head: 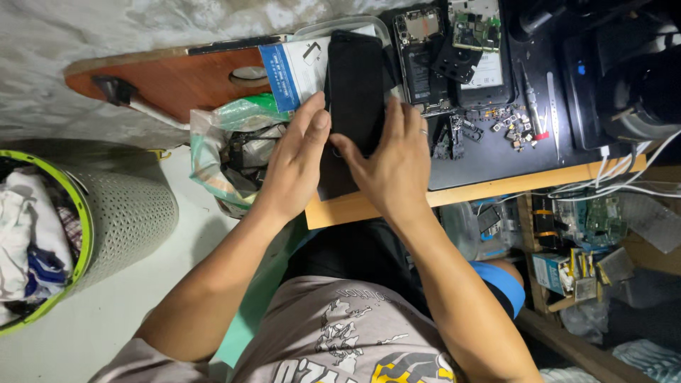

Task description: The person disassembles and inspects multiple smartphones at a cluttered workbench. They remove back covers, disconnect internal components, and use a screwdriver to manipulate parts. The person handles several phone units, including a white and a black device, separating screens and circuit boards.

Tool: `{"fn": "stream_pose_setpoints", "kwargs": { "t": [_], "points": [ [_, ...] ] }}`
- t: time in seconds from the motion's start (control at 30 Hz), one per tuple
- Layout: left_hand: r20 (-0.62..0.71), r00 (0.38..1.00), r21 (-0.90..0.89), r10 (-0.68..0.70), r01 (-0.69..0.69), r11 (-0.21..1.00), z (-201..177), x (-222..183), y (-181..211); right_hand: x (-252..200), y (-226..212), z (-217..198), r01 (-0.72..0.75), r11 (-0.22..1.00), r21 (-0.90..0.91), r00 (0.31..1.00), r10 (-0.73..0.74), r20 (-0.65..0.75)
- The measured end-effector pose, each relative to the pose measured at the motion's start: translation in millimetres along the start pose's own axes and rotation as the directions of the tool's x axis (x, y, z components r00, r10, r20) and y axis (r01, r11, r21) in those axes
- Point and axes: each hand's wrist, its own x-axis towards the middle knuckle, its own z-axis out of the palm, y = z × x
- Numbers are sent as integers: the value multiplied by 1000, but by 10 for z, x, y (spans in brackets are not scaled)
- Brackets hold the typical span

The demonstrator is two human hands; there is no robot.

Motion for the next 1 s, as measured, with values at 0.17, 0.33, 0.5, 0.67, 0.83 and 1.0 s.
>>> {"fn": "stream_pose_setpoints", "kwargs": {
  "t": [0.17,0.33,0.5,0.67,0.83,1.0],
  "points": [
    [21,1000,-86,17,-15,996,23,32,-50,70,-32,88,-5,1000,-17,999,5,42],
    [-9,1000,-35,8,-8,999,34,65,1,126,57,99,-114,989,90,993,111,36],
    [9,1000,46,27,-27,999,76,12,23,129,104,59,-129,972,196,992,126,26],
    [34,994,238,102,-107,965,102,5,-5,258,267,35,-247,929,275,967,219,128],
    [46,993,337,105,-114,934,96,0,-15,324,455,44,-336,795,505,940,253,228],
    [67,996,388,61,-83,918,83,9,14,211,732,-177,-425,582,694,899,364,245]
  ]
}}
